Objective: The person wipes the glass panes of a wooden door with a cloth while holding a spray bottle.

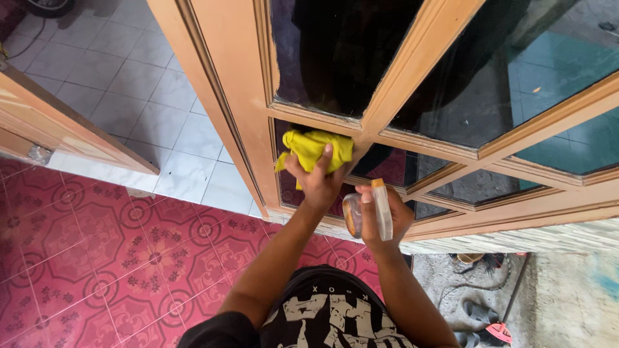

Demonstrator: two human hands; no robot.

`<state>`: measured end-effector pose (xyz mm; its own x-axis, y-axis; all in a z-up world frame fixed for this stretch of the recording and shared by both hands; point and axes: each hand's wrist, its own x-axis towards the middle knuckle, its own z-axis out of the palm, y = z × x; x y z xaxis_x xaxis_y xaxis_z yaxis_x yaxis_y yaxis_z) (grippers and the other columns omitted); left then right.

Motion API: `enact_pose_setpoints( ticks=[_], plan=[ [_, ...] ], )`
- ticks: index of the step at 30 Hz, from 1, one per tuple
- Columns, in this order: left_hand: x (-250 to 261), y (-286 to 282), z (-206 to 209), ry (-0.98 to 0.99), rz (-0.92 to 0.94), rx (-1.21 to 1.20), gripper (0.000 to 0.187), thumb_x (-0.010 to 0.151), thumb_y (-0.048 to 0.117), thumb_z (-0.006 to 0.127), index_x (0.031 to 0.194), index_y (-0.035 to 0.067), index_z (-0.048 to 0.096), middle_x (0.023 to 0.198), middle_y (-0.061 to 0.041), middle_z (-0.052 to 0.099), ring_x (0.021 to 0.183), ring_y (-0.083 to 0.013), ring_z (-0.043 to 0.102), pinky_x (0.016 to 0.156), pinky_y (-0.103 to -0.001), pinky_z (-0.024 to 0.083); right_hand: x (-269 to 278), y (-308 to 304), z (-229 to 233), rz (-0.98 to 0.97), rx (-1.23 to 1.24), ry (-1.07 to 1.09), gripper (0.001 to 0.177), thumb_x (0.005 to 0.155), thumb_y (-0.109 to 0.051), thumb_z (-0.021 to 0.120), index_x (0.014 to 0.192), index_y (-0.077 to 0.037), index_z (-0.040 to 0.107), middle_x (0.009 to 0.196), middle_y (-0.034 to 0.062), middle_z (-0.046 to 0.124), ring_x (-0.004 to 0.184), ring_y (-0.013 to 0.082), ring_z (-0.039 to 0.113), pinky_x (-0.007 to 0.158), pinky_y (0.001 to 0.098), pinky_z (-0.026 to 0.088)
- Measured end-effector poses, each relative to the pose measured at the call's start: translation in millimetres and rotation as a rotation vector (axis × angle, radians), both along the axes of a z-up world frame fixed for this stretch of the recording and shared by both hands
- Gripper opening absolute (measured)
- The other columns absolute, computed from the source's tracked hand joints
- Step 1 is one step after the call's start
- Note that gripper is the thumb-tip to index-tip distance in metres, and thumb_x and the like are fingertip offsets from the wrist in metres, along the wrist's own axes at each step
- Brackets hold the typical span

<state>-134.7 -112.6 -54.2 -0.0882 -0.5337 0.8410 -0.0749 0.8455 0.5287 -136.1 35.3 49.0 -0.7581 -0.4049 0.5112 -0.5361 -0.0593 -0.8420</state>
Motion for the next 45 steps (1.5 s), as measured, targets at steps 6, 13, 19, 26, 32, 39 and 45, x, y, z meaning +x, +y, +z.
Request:
enact_pose_setpoints(
  ticks=[6, 13, 19, 26, 32, 39, 45],
  plan=[
    [9, -7, -50, -0.176, 0.157, -0.08, 0.056, 0.08, 0.037, 0.086, 0.13, 0.021, 0.068, 0.134, -0.03, 0.038, 0.122, -0.0475, 0.035, 0.104, -0.063, 0.031, 1, -1, -1, 0.054, -0.026, 0.021, 0.017, 0.101, -0.017, 0.067, 0.103, 0.0, 0.072, 0.096, 0.0098, 0.076, 0.079, 0.0109, 0.068, 0.072, 0.0249, 0.054],
    [12, -67, 2, -0.11, 0.393, -0.241, 0.072, 0.092, 0.056, 0.063, 0.147, 0.01, 0.057, 0.138, -0.035, 0.027, 0.128, -0.0511, 0.026, 0.114, -0.07, 0.022, 6, -15, 12, 0.088, -0.053, 0.019, 0.016, 0.099, -0.015, 0.067, 0.102, -0.001, 0.073, 0.092, 0.0097, 0.076, 0.074, 0.0097, 0.066, 0.069, 0.0239, 0.053],
    [23, -49, -49, -0.304, 0.233, -0.014, 0.083, 0.105, 0.05, 0.061, 0.161, -0.003, 0.028, 0.153, -0.032, 0.032, 0.145, -0.0564, 0.03, 0.123, -0.075, 0.014, 10, -19, 13, 0.118, -0.037, 0.1, 0.015, 0.1, -0.014, 0.067, 0.102, 0.0, 0.072, 0.093, 0.0102, 0.076, 0.078, 0.0109, 0.07, 0.072, 0.0246, 0.054],
    [11, -77, -15, -0.022, 0.139, -0.259, 0.089, 0.098, 0.031, 0.077, 0.155, -0.002, 0.017, 0.15, -0.029, 0.038, 0.151, -0.0549, 0.03, 0.123, -0.066, 0.017, 13, -25, 14, 0.097, -0.027, 0.058, 0.016, 0.098, -0.012, 0.065, 0.102, 0.001, 0.072, 0.093, 0.0105, 0.076, 0.076, 0.0107, 0.068, 0.07, 0.025, 0.054],
    [31, -63, -29, -0.093, 0.14, -0.189, 0.092, 0.089, 0.038, 0.085, 0.149, -0.004, 0.029, 0.146, -0.03, 0.046, 0.139, -0.0457, 0.05, 0.11, -0.057, 0.025, 14, -31, 11, 0.135, -0.041, 0.077, 0.016, 0.101, -0.014, 0.066, 0.101, 0.001, 0.072, 0.094, 0.0109, 0.076, 0.078, 0.0121, 0.069, 0.071, 0.0258, 0.054],
    [23, -66, -2, -0.107, 0.262, -0.234, 0.085, 0.094, 0.046, 0.074, 0.146, -0.01, 0.036, 0.149, -0.023, 0.047, 0.141, -0.0479, 0.046, 0.107, -0.059, 0.025, 16, -39, 12, 0.102, -0.04, 0.06, 0.016, 0.099, -0.014, 0.065, 0.1, 0.0, 0.073, 0.092, 0.0099, 0.076, 0.072, 0.0108, 0.069, 0.065, 0.0249, 0.053],
    [35, -57, -10, -0.206, 0.204, -0.157, 0.081, 0.094, 0.043, 0.07, 0.145, -0.01, 0.036, 0.149, -0.025, 0.048, 0.145, -0.0453, 0.044, 0.103, -0.061, 0.025, 21, -35, 13, 0.116, -0.035, 0.047, 0.017, 0.099, -0.014, 0.065, 0.102, 0.001, 0.073, 0.094, 0.0109, 0.076, 0.076, 0.0115, 0.069, 0.069, 0.0254, 0.054]
  ],
)
